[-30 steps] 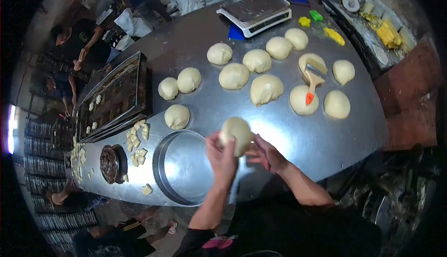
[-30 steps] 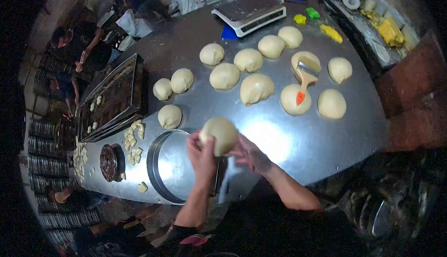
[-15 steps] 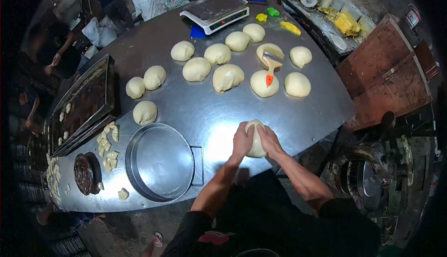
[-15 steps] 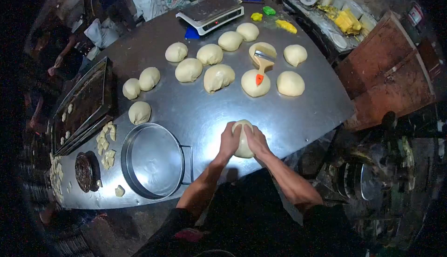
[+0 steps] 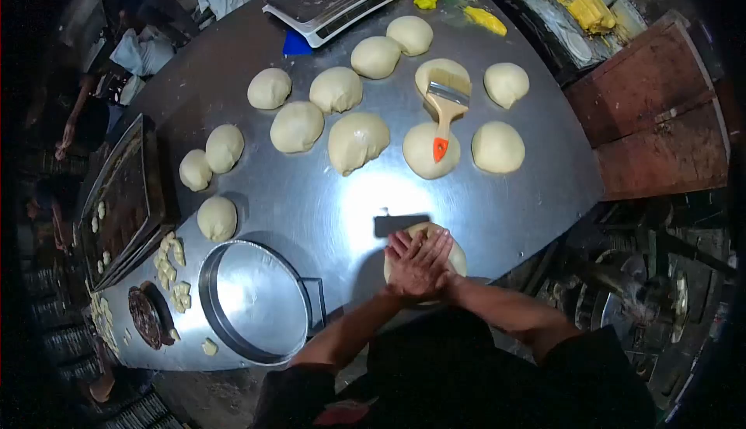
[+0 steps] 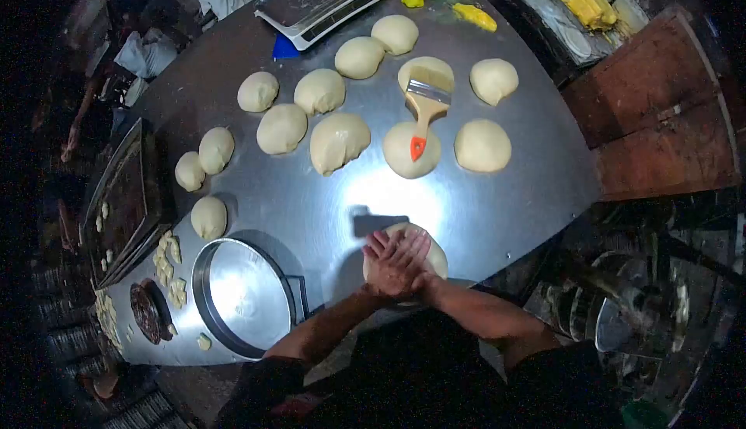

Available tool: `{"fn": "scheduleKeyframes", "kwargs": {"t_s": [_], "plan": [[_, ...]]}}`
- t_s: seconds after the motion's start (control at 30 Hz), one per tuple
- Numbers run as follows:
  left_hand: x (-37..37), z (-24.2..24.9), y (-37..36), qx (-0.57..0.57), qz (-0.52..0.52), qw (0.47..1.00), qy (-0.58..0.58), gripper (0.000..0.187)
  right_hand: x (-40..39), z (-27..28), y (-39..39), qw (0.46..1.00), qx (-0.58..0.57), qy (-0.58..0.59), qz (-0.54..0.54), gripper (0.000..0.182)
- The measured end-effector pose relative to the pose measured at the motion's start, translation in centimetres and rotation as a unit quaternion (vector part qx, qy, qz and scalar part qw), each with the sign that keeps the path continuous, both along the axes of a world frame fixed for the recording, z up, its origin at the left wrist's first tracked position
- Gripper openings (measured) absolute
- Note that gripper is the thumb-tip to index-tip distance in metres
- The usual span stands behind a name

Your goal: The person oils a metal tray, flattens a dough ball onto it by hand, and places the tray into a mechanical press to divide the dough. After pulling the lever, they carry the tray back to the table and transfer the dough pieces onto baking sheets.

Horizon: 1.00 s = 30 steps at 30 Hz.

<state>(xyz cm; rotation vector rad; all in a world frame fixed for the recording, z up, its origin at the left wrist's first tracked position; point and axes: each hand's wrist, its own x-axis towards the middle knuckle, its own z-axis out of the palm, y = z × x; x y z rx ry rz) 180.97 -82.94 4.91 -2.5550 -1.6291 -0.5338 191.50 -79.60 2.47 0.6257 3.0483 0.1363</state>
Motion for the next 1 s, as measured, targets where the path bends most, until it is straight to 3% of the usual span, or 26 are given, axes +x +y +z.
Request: {"fn": "scheduleKeyframes", "kwargs": {"t_s": [0.03, 0.1, 0.13, 0.23, 0.27, 0.3, 0.37, 0.4, 0.43, 0.5, 0.53, 0.57, 0.63, 0.77, 0.8, 0.83, 0.9, 0.97, 1.0], "plan": [[-0.5, -0.3, 1.3, -0.007, 0.002, 1.000, -0.005, 0.073, -0.3, -0.5, 0.5, 1.000, -0.007, -0.005, 0.002, 0.076], [-1.9, 0.0, 4.6, -0.155, -0.032, 0.978, -0.134, 0.072, -0.8, -0.9, 2.3, 0.993, -0.109, 0.034, -0.003, 0.077], [-2.6, 1.6, 5.6, -0.201, -0.041, 0.974, -0.099, 0.070, -0.9, -0.7, 4.2, 0.987, -0.149, 0.054, -0.005, 0.078], [-2.7, 2.0, 6.2, -0.187, 0.033, 0.967, -0.168, 0.067, -1.6, 0.2, 6.0, 0.950, -0.289, 0.120, -0.018, 0.081], [-2.9, 2.8, 5.8, -0.204, 0.035, 0.961, -0.182, 0.070, -0.1, 1.2, 5.7, 0.904, -0.407, 0.071, -0.106, 0.078], [-2.9, 2.1, 5.7, -0.202, 0.038, 0.962, -0.183, 0.070, 0.2, 2.8, 6.4, 0.905, -0.406, 0.070, -0.103, 0.078], [-2.2, 0.5, 5.0, -0.125, 0.061, 0.982, -0.127, 0.068, 0.6, 4.7, 7.9, 0.991, -0.115, 0.016, -0.064, 0.077], [-2.9, 0.3, 6.6, -0.114, 0.051, 0.989, -0.084, 0.072, 0.4, 2.4, 9.5, 0.980, -0.174, 0.050, -0.083, 0.076], [-2.9, -0.3, 8.0, -0.187, 0.042, 0.977, 0.092, 0.073, 0.5, 1.2, 10.6, 0.998, -0.034, 0.012, -0.049, 0.076], [-4.2, 1.0, 7.9, 0.003, 0.009, 0.999, 0.037, 0.076, -0.2, 4.8, 10.7, 0.980, -0.182, 0.044, -0.060, 0.072], [-3.7, 1.1, 6.9, -0.027, 0.031, 0.998, -0.049, 0.073, 0.6, 5.4, 9.1, 0.981, -0.178, 0.048, -0.063, 0.072], [-3.9, 1.1, 4.5, -0.023, 0.026, 0.998, -0.047, 0.073, 2.3, 5.7, 7.0, 0.976, -0.191, 0.032, -0.099, 0.071], [-4.6, 1.2, -1.4, -0.134, 0.030, 0.986, -0.099, 0.069, 6.0, 6.0, 4.5, 0.953, -0.249, -0.023, -0.173, 0.067], [-5.5, 2.6, -2.0, -0.125, -0.005, 0.988, -0.090, 0.068, 6.6, 8.7, 1.5, 0.950, -0.227, -0.036, -0.210, 0.065], [-4.5, 3.9, -2.4, -0.112, 0.006, 0.994, 0.005, 0.067, 6.2, 9.6, 1.9, 0.946, -0.230, -0.032, -0.226, 0.065], [-2.7, 3.8, -3.5, -0.235, -0.061, 0.970, -0.032, 0.063, 7.0, 9.0, 0.6, 0.945, -0.232, -0.035, -0.228, 0.065], [-0.1, 2.9, -7.8, -0.155, -0.060, 0.980, -0.114, 0.061, 9.4, 7.8, -2.6, 0.941, -0.272, -0.006, -0.200, 0.060], [0.2, 4.4, -9.0, -0.212, -0.057, 0.971, -0.098, 0.064, 7.8, 11.0, -1.8, 0.937, -0.280, -0.057, -0.200, 0.058], [0.4, 5.3, -8.4, -0.307, -0.050, 0.947, -0.081, 0.066, 5.3, 13.6, 0.8, 0.871, -0.405, -0.103, -0.259, 0.059]]}}
